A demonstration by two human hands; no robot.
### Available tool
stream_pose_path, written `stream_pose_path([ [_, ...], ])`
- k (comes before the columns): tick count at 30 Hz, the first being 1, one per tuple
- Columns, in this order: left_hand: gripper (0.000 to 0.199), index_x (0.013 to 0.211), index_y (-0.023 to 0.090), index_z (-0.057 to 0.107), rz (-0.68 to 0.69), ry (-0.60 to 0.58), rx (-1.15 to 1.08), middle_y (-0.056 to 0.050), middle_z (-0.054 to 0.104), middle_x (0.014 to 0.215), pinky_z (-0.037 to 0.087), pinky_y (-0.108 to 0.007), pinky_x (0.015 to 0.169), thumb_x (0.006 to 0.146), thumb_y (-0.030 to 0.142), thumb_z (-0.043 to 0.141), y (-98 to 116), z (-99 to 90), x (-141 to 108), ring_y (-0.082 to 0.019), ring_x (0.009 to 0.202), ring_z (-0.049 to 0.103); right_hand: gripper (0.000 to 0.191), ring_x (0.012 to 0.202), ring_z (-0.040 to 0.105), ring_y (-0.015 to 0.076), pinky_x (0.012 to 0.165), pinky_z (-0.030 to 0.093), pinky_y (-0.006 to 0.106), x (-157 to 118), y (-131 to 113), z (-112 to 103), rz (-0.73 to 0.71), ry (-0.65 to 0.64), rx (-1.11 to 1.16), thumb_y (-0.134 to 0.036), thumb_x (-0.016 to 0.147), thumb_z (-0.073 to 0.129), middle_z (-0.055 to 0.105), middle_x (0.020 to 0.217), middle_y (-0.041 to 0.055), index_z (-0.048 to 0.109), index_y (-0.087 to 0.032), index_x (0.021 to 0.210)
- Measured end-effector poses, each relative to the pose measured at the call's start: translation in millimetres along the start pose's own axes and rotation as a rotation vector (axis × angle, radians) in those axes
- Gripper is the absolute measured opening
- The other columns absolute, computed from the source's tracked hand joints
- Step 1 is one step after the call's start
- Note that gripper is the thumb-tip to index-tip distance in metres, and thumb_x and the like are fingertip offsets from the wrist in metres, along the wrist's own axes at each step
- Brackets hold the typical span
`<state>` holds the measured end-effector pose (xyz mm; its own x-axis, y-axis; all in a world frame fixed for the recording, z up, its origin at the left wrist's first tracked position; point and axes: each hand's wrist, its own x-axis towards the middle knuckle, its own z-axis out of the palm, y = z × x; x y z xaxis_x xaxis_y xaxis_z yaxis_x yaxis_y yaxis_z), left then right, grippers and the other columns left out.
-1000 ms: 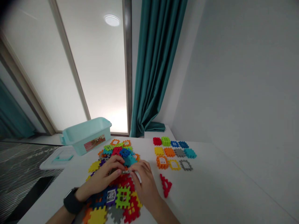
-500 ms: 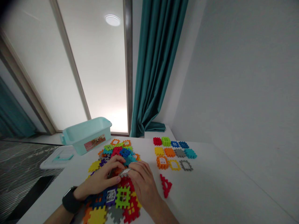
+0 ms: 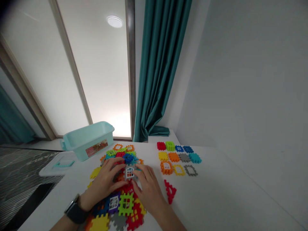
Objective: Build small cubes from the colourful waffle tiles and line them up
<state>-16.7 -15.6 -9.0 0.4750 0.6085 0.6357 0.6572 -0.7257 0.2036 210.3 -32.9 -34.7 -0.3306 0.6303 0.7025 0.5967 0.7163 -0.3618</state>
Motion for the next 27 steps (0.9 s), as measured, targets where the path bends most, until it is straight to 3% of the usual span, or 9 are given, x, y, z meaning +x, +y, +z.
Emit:
stream_pose_path([
  [9,0.041,0.12,0.023,0.061,-0.03,-0.008,-0.019,-0.013,0.061,0.126,0.05,-0.05,0.099,0.088,0.045,0.075,3,1.4,0,-0.032,0.115,0.058,0.025,0.109,0.064,0.0272,0.092,0.058,0.046,1,0,1,-0.016,0.061,-0.03,-0.015,0.091,0.061,0.066,0.12,0.0107,0.062,-0.025,0.114],
  [27,0.04,0.116,0.022,0.063,-0.03,-0.015,-0.015,-0.012,0.062,0.125,0.05,-0.05,0.098,0.086,0.045,0.076,15,5.6,13,-0.032,0.113,0.058,0.028,0.113,0.062,0.0278,0.094,0.056,0.048,2,-2,-23,0.008,-0.017,-0.097,-0.015,0.091,0.066,0.064,0.124,0.0102,0.064,-0.027,0.116],
])
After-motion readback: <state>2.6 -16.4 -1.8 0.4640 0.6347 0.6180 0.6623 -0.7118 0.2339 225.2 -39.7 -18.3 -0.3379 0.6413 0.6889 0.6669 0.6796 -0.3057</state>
